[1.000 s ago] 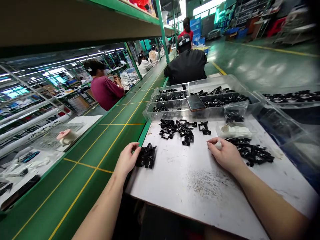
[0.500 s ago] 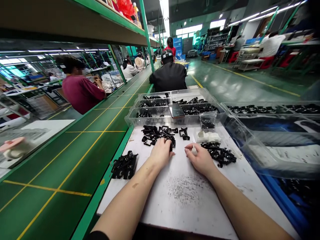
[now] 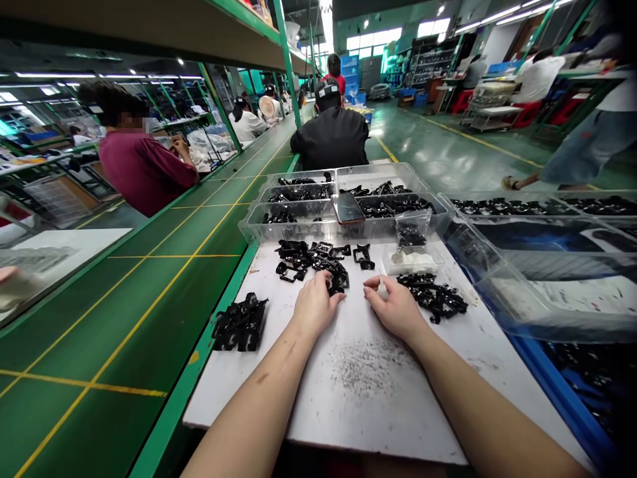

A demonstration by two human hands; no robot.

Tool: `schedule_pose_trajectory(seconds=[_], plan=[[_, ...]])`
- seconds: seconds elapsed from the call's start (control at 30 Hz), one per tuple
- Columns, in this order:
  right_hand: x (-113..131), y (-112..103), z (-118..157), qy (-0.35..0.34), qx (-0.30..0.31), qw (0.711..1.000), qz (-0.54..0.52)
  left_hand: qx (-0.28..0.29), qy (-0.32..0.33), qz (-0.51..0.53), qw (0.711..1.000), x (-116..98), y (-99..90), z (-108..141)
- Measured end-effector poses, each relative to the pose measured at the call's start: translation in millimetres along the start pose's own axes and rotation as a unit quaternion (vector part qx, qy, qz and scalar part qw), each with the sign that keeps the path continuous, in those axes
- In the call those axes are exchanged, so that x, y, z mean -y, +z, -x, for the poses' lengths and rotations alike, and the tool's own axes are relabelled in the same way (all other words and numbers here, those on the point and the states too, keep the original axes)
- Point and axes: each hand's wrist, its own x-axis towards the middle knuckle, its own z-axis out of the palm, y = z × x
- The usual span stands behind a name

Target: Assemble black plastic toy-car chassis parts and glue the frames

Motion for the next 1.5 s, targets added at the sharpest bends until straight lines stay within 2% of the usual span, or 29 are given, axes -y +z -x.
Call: schedule_pose_trajectory(seconds=[0.1, 0.23, 0.33, 0.43, 0.6, 0.83, 1.0, 1.17, 1.23, 1.3, 1.37, 1.43, 1.5], plan=[[1, -1, 0, -0.015, -0.004, 1.000, 0.001, -0.013, -0.023, 0.016, 1.000, 0, 5.5, -7], [3, 2, -1, -0.034, 0.001, 0.999, 0.005, -0.023, -0.045, 0.041, 0.998, 7, -5.2, -8], [2, 7, -3, -0.041, 0.016, 0.999, 0.020, -0.007, -0.028, 0.039, 0.999, 6, -11.7, -10], [0, 11, -5, -0.044, 0.032, 0.998, 0.043, 0.021, -0.009, 0.027, 0.999, 0, -7.6, -18], [-4, 7, -3, -0.042, 0.043, 0.995, 0.080, 0.003, 0.004, 0.044, 0.999, 4, 0.3, -27], [-12, 8, -3, -0.048, 0.059, 0.993, 0.088, -0.027, 0.001, 0.103, 0.994, 26, -24.5, -6], [-11, 11, -11, -0.044, -0.011, 0.996, 0.082, -0.041, 0.009, 0.121, 0.992, 31, -32.9, -5], [12, -9, 7, -0.131, -0.141, 0.979, 0.060, -0.049, 0.029, 0.133, 0.989, 32, -30.3, -3], [24, -13, 19, -0.168, -0.158, 0.972, 0.049, -0.047, 0.040, 0.142, 0.988, 28, -31.8, 8], [35, -12, 30, -0.187, -0.125, 0.973, 0.044, -0.041, 0.050, 0.153, 0.986, 22, -34.7, 26], [44, -5, 39, -0.171, -0.047, 0.984, 0.033, -0.034, 0.063, 0.165, 0.984, 13, -37.8, 48], [51, 3, 44, -0.112, 0.047, 0.992, -0.032, -0.023, 0.085, 0.175, 0.981, 6, -40.4, 70], [55, 9, 47, -0.044, 0.122, 0.980, -0.149, -0.011, 0.109, 0.183, 0.977, 1, -42.7, 89]])
